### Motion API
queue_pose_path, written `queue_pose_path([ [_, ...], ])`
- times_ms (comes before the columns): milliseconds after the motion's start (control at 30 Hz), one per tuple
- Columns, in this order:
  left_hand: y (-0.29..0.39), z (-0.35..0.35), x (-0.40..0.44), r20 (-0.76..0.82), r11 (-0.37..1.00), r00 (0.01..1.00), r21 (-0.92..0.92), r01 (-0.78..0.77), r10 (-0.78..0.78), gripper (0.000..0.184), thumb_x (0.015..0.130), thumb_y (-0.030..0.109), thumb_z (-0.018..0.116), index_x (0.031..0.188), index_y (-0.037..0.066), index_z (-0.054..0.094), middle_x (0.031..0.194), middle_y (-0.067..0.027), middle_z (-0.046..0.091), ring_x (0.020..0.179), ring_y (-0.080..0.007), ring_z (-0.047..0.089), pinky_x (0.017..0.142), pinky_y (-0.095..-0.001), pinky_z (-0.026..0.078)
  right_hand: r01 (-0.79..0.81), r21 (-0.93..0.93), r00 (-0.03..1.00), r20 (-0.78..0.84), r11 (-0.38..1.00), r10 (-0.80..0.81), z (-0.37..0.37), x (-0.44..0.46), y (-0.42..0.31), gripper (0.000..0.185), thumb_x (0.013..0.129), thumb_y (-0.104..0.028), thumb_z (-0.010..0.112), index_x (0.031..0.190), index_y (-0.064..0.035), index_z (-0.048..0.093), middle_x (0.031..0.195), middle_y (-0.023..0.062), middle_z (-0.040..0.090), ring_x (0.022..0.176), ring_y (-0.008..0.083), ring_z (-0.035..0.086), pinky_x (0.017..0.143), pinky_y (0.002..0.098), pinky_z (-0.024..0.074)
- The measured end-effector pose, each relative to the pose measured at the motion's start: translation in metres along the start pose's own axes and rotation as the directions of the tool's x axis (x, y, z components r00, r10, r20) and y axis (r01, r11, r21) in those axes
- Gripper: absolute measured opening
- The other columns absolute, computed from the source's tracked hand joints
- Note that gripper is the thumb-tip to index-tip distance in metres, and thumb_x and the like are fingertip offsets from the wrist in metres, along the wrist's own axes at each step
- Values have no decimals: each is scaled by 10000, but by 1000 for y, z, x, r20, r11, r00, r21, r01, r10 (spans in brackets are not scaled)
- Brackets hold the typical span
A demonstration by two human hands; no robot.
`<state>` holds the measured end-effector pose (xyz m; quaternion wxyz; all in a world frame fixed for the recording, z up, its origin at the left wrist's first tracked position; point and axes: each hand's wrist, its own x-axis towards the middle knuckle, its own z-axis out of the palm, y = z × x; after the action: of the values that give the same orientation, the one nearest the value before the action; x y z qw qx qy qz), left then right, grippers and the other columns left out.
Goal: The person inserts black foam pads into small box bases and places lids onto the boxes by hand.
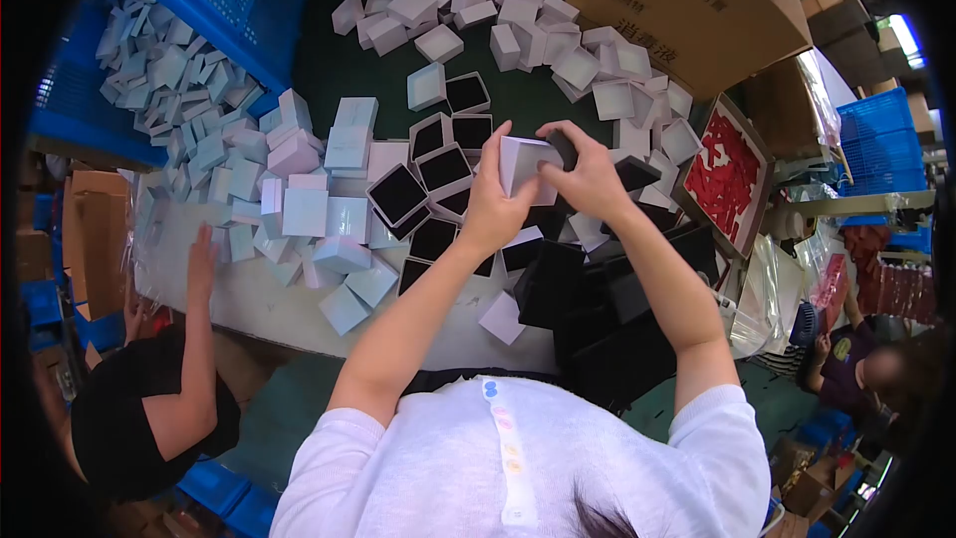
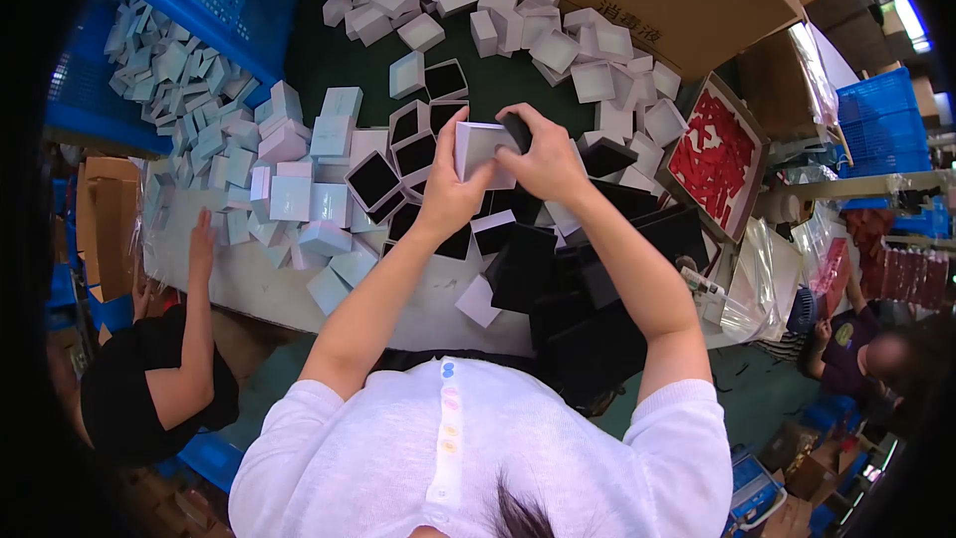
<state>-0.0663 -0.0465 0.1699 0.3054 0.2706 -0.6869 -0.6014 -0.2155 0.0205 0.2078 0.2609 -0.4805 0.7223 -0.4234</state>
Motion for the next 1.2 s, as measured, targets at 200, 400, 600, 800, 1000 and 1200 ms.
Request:
queue_pose_path([
  [200,8,-9,-5,54,940,963,-212,268,-263,531,952,95,392,1468,154,285,1328,-124,460,1206,-235,502,913,-361,497,500,-461,850,101,733,-516,-4,-27,-14,623,756,-402,708,1256,-56,571,1212,157,530,1101,340,500,943,447,394],
  [400,16,-2,-20,133,838,917,-375,397,-375,506,1030,471,245,1413,153,335,1366,-120,410,1217,-239,488,851,-361,549,635,-367,770,369,680,-520,9,-34,-9,650,908,-425,495,1434,-70,358,1449,126,400,1373,336,303,1143,493,125],
  [600,10,-4,-33,275,785,884,-410,464,-379,377,991,199,490,1337,145,349,1205,-98,485,1040,-237,597,664,-400,618,501,-233,865,173,834,-472,10,-25,13,596,883,-350,504,1419,-112,397,1461,128,383,1372,358,295,1145,494,134],
  [800,12,-44,-33,244,640,785,-468,610,-570,402,921,148,597,1278,150,411,1108,-94,536,942,-229,632,651,-351,611,26,-836,995,76,548,70,-69,-9,109,579,731,-109,653,1288,-138,497,1140,117,599,1122,332,532,977,489,381],
  [1000,14,-66,-26,80,940,951,199,279,-299,785,722,134,780,1379,127,349,1196,-141,510,1070,-313,556,839,-425,525,-64,-487,956,-279,871,-85,-115,-27,85,244,780,-140,688,999,-41,646,893,167,681,860,364,648,736,387,504],
  [1200,38,-10,5,87,995,992,19,94,-95,951,691,228,825,1457,85,279,1410,-173,378,1241,-292,452,1009,-432,399,-130,393,953,-204,910,224,-103,-53,27,194,852,-95,666,1026,-12,648,879,-1,629,790,61,575,707,209,453],
])
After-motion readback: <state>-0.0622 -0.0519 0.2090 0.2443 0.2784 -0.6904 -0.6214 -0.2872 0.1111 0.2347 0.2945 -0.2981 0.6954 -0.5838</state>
